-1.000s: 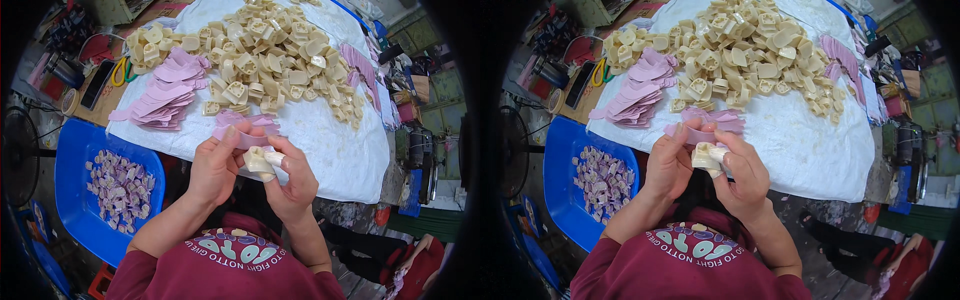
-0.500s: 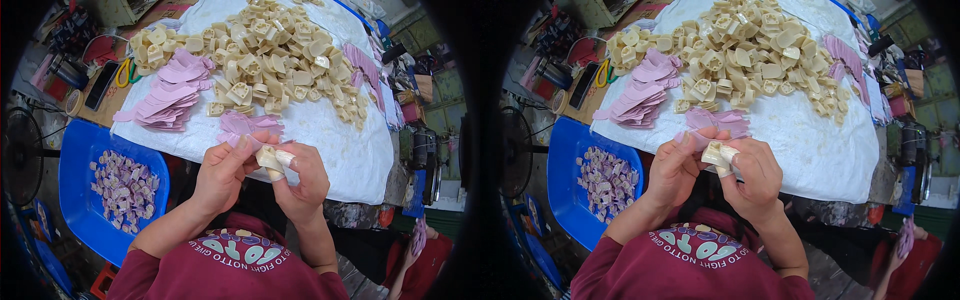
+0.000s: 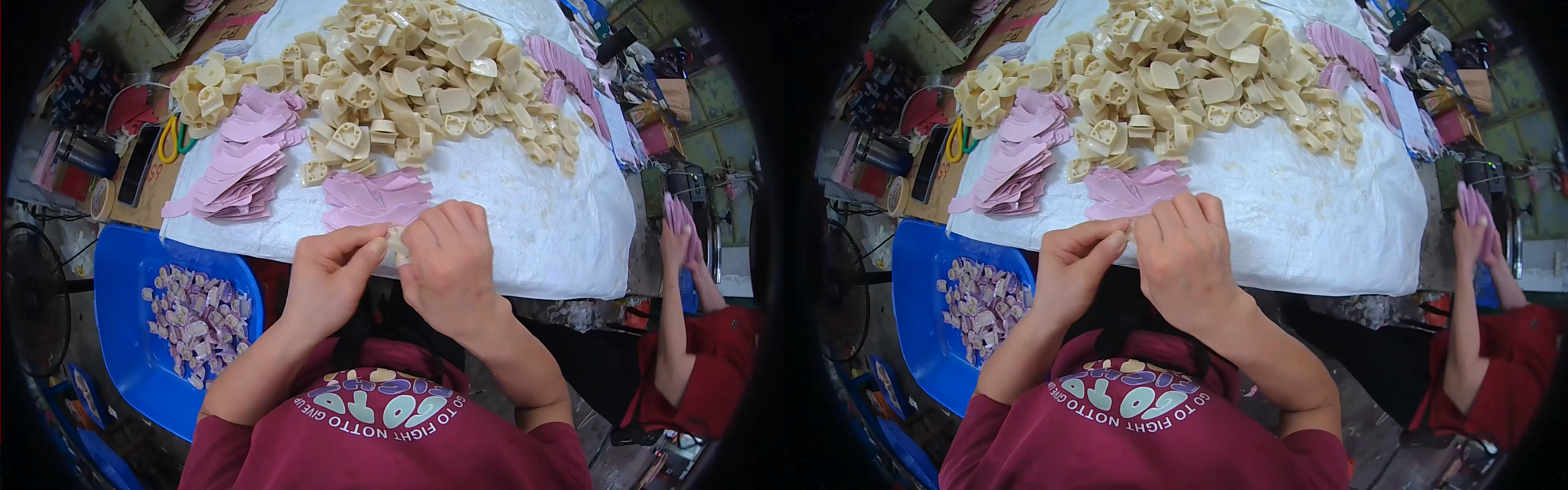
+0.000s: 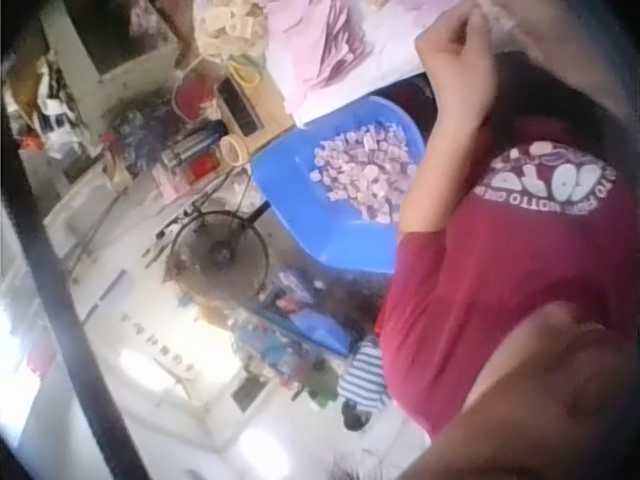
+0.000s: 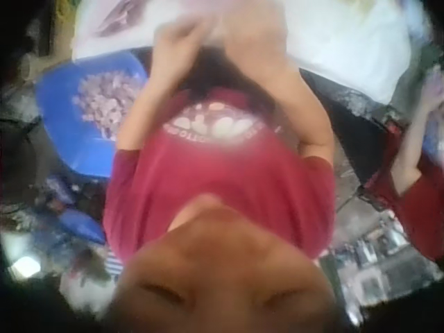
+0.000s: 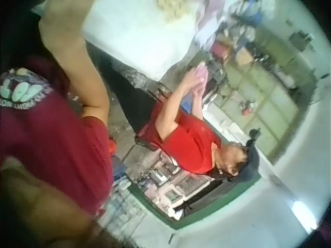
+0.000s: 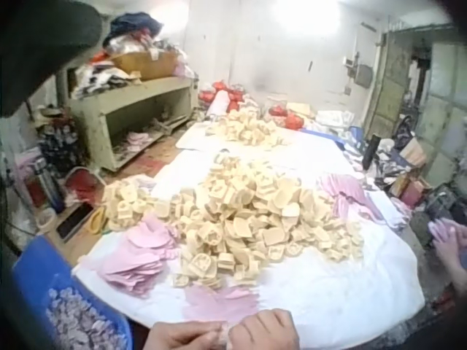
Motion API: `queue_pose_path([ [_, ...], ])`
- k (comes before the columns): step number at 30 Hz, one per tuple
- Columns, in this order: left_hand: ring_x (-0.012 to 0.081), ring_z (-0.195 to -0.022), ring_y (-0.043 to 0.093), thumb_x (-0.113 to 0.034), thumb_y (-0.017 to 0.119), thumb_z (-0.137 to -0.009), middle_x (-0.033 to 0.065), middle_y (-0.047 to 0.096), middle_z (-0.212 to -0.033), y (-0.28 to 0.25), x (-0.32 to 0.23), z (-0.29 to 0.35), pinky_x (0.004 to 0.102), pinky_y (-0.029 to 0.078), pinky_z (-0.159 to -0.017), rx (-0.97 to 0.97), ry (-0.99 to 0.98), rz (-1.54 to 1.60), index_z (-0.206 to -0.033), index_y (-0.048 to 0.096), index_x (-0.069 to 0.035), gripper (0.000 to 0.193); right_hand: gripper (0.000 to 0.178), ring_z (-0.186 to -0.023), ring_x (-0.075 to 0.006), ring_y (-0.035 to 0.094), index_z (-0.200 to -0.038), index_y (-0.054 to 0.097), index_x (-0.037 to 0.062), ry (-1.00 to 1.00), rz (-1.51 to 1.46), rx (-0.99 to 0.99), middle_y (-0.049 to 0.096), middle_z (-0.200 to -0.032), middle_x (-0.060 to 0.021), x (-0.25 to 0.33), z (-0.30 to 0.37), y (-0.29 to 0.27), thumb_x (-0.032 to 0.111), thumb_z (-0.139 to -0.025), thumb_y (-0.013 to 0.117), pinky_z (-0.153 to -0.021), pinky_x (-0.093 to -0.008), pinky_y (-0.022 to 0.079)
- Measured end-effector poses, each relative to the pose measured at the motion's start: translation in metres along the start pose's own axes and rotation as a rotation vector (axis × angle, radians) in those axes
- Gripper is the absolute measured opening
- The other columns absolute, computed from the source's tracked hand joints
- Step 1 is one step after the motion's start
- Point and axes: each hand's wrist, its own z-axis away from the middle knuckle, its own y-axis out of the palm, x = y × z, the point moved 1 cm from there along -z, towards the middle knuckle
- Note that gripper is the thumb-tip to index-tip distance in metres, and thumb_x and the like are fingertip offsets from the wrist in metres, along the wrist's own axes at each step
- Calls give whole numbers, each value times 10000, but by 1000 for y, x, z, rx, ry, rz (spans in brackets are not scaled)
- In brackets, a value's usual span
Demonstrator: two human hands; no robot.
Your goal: The person repeatedly picks up small beige plastic components and pink foam-like pieces from a table, inserts the plastic parts into the pink pieces, and places the assembled units into a blue bin. The process is continuous and repetitive throughout the clip.
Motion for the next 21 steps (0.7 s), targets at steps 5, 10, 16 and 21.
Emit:
queue_pose_path([
  [5,79,-782,601,-165,619,-926,62,696,-928,-17,5,-18,229,483,-730,196,-257,93,-1021,698,34,234,234,-782,-292,533,-769,540,45,6,-115,-5,528,-755,-97,-15,10,-3,30,-571,664,-747,-399,390],
  [10,75,-793,602,-56,653,-879,64,691,-951,-15,-6,-26,225,490,-743,316,-273,285,-1205,603,32,342,247,-764,-298,543,-787,545,37,-58,-205,-36,547,-768,-99,-17,12,-6,-1,-566,649,-744,-411,396],
  [16,89,-819,614,-32,634,-878,58,681,-919,-18,1,-42,240,489,-733,515,-205,22,-1216,609,7,341,208,-755,-283,551,-788,568,36,75,-312,39,558,-751,-97,-18,19,8,-7,-611,668,-739,-387,410],
  [21,144,-903,620,-110,672,-870,90,664,-987,-16,12,-33,269,503,-779,375,-130,445,-1076,698,-19,226,140,-748,-149,579,-792,600,24,610,-855,-3,620,-768,-58,-19,32,13,33,-720,720,-707,-297,456],
])
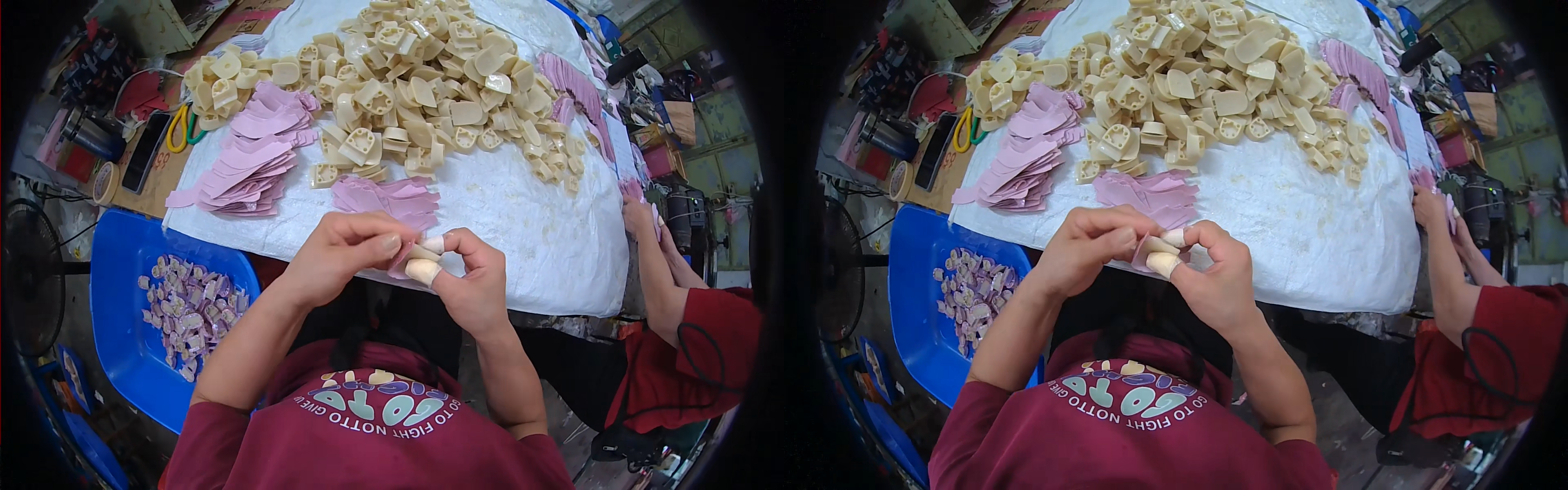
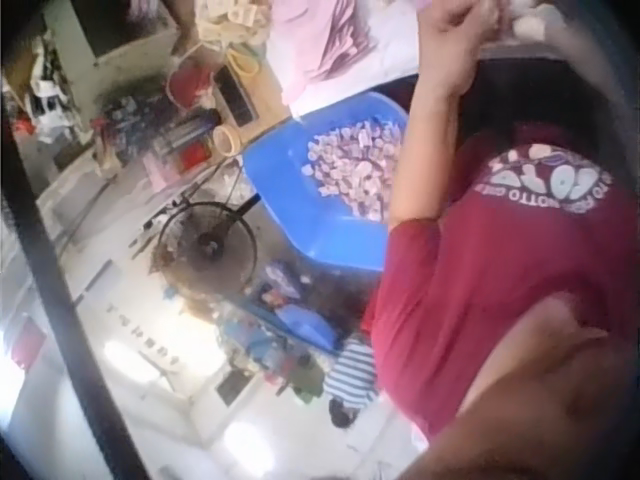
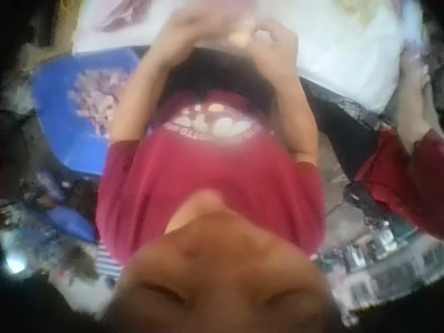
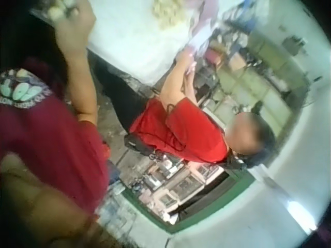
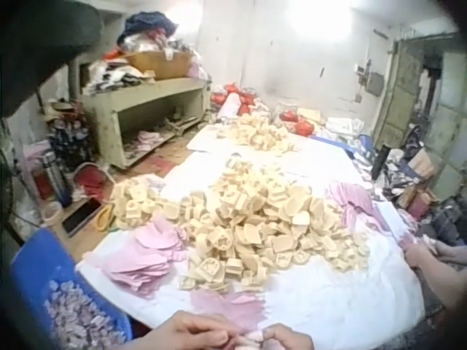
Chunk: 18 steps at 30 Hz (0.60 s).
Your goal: The person repeatedly picks up small beige plastic components and pink foam-like pieces from a table, inserts the plastic parts into the pink pieces, and places the assembled units into a blue bin. The process is continuous and repetitive throughout the clip.
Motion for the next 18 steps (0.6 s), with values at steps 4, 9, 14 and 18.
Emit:
queue_pose_path([
  [4,117,-859,595,-45,636,-881,60,647,-998,-1,12,4,273,491,-752,24,95,102,-1046,697,-10,180,140,-744,-74,560,-806,612,16,142,-196,32,640,-779,-24,4,1,2,51,-754,737,-675,-247,466],
  [9,228,-934,627,-46,636,-850,140,640,-976,10,8,2,324,479,-811,-226,485,-677,-921,670,-3,90,141,-729,-73,558,-819,618,2,94,42,-17,642,-776,-26,12,0,13,50,-760,737,-672,-243,472],
  [14,273,-914,629,10,622,-819,145,615,-952,16,-9,-1,339,479,-811,-83,397,-761,-920,624,7,101,157,-705,-83,558,-793,603,-2,142,59,64,637,-761,-38,13,-4,4,51,-746,743,-648,-260,474],
  [18,240,-943,605,28,603,-836,131,595,-995,21,-7,4,331,471,-844,-108,437,-862,-941,616,-3,110,170,-685,-103,561,-758,584,1,91,134,80,633,-748,-50,9,-5,0,45,-726,745,-643,-284,475],
])
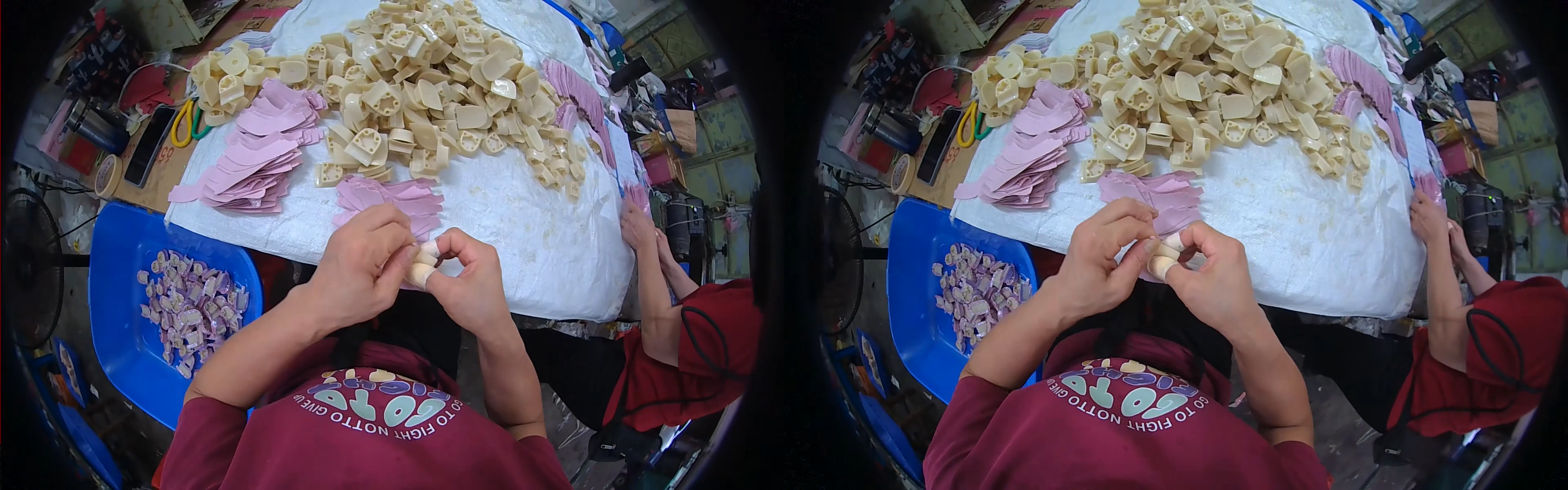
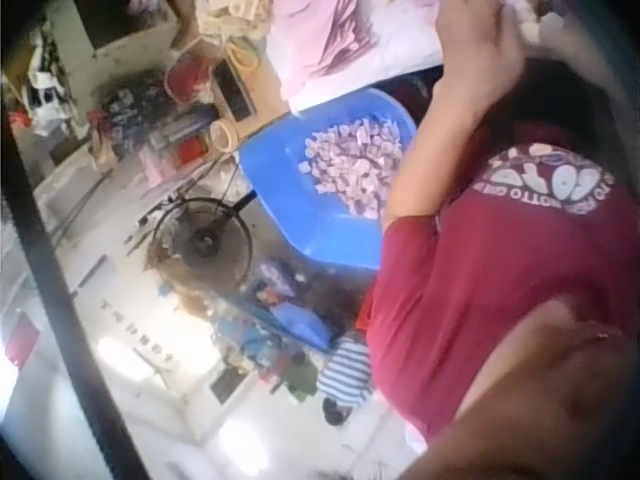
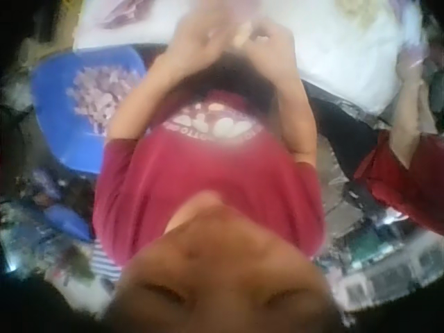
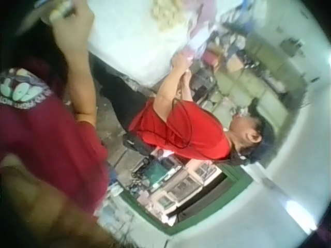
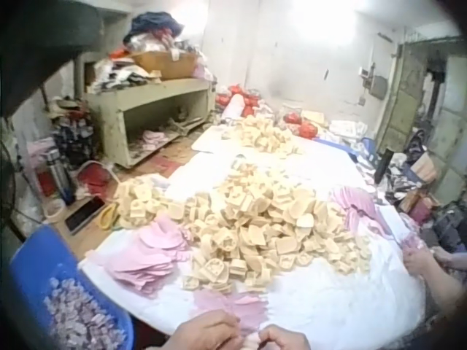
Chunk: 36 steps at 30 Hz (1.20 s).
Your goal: The person repeatedly picks up small beige plastic components and pink foam-like pieces from a table, inserts the plastic parts into the pink pieces, and places the assembled units into a blue bin. The process is continuous and repetitive throughout the clip.
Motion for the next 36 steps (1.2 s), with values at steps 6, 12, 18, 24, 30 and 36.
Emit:
queue_pose_path([
  [6,131,-984,555,52,557,-892,75,462,-1175,11,6,23,291,476,-848,-135,-97,788,-1033,578,-26,163,426,-1001,-202,595,-1067,567,-16,-371,319,-29,631,-1058,-128,17,2,-11,88,-718,787,-872,-357,464],
  [12,196,-998,610,74,663,-782,202,483,-1287,-1,-5,27,292,505,-843,-235,118,369,-995,597,-26,244,672,-1256,-237,488,-1383,399,-49,-71,-689,-104,486,-1378,-174,-15,14,3,106,-820,730,-1019,-380,419],
  [18,277,-859,683,65,717,-752,193,647,-1024,-12,-20,22,320,563,-694,-116,329,27,-1000,586,-77,315,237,-976,-198,651,-1119,627,-71,34,-989,8,673,-1082,-177,-6,27,-4,57,-927,568,-903,-334,504],
  [24,297,-803,676,118,672,-685,210,635,-999,-1,-11,15,331,559,-653,-161,391,-135,-960,578,-10,318,212,-973,-170,640,-1089,644,-80,73,-805,-125,668,-1089,-167,14,32,2,9,-915,563,-893,-311,502],
  [30,296,-757,649,108,660,-647,185,631,-936,12,-11,7,335,526,-608,-195,334,-277,-868,595,32,243,245,-1006,-172,626,-1133,613,-90,22,-475,-134,660,-1116,-143,18,26,6,-33,-911,526,-887,-284,489],
  [36,277,-711,630,123,635,-702,163,627,-942,25,3,11,321,506,-587,-275,180,-161,-863,584,2,208,295,-957,-184,644,-1143,582,-83,-190,121,-181,656,-1102,-171,6,21,16,-80,-869,473,-839,-285,506],
])
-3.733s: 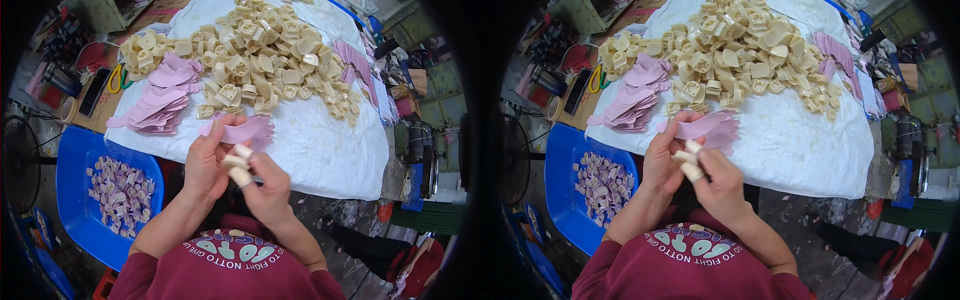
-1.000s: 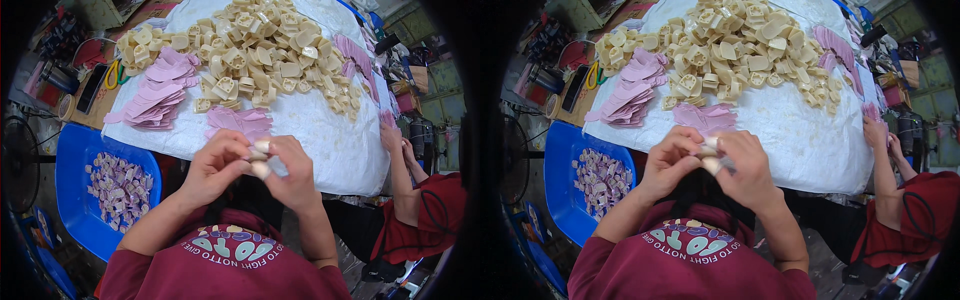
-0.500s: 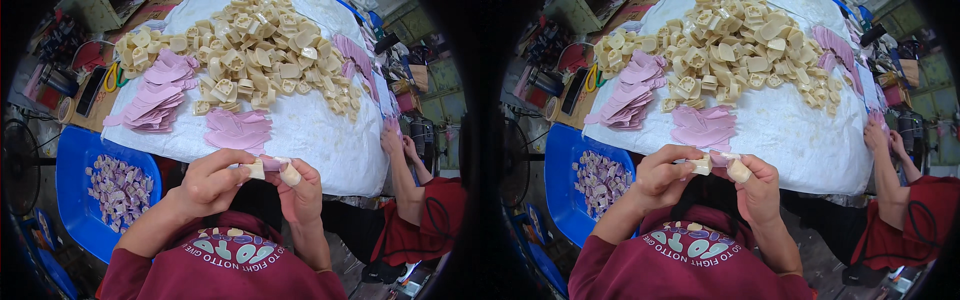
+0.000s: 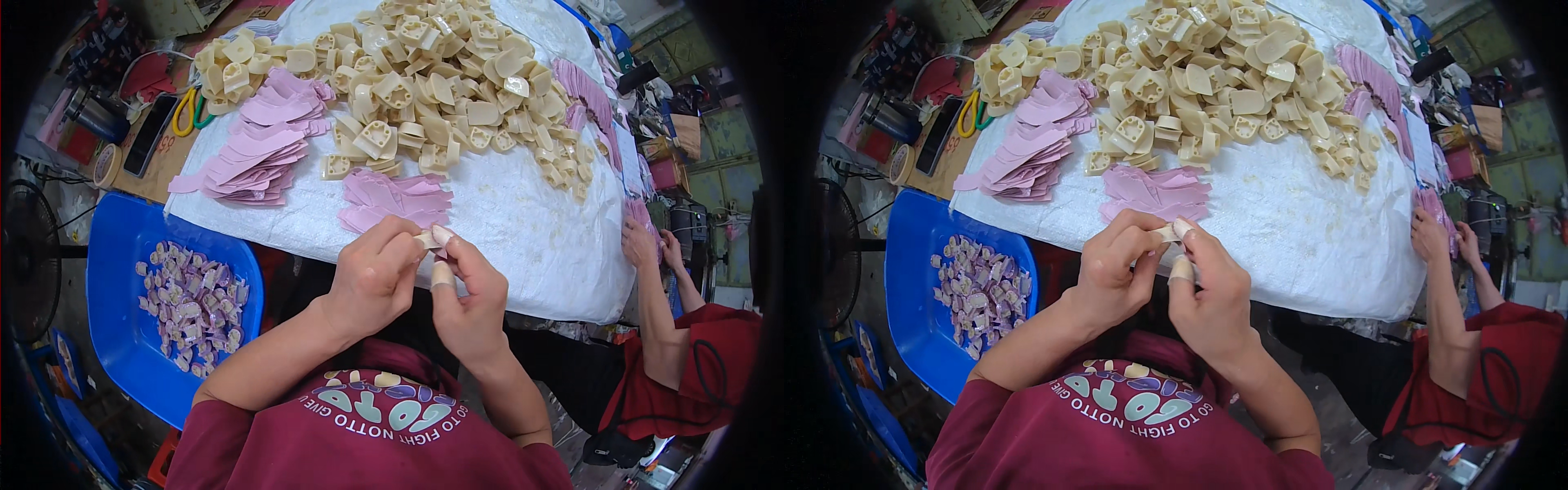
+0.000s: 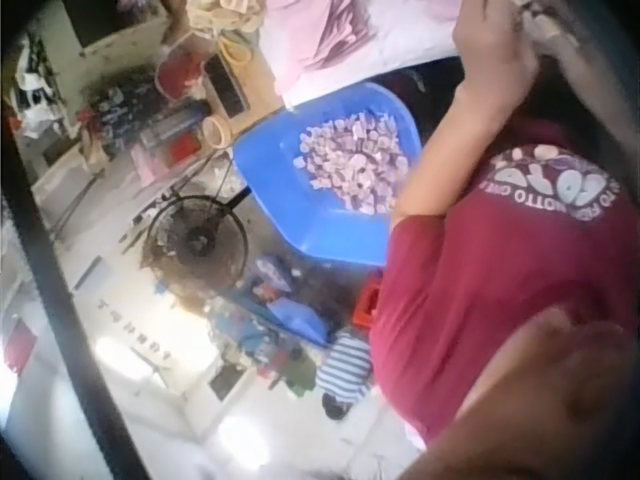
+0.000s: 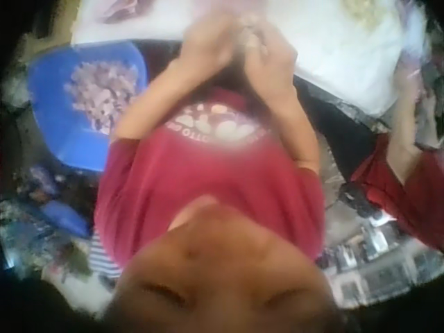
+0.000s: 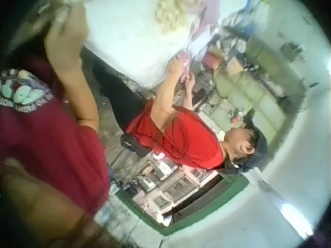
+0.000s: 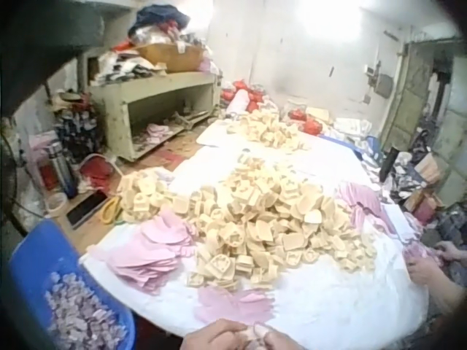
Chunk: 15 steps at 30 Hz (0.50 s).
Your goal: The person repeatedly picks up small beige plastic components and pink foam-like pieces from a table, inserts the plastic parts into the pink pieces, and places the assembled units into a blue bin. The process is continuous and repetitive throughout the clip.
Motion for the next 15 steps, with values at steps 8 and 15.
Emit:
queue_pose_path([
  [8,243,-754,642,124,621,-746,170,567,-1118,-4,-3,-1,313,515,-621,37,-70,-4,-886,580,-9,197,286,-900,-184,651,-1019,625,-36,131,-188,24,668,-1059,-140,-11,-3,0,-119,-803,456,-802,-289,513],
  [15,133,-849,626,60,635,-830,82,567,-1091,-8,2,-5,274,531,-725,124,-809,935,-904,593,-13,112,199,-1109,-183,567,-966,636,-35,214,-684,247,609,-1189,-138,-23,-20,-24,-75,-781,578,-937,-314,441],
])
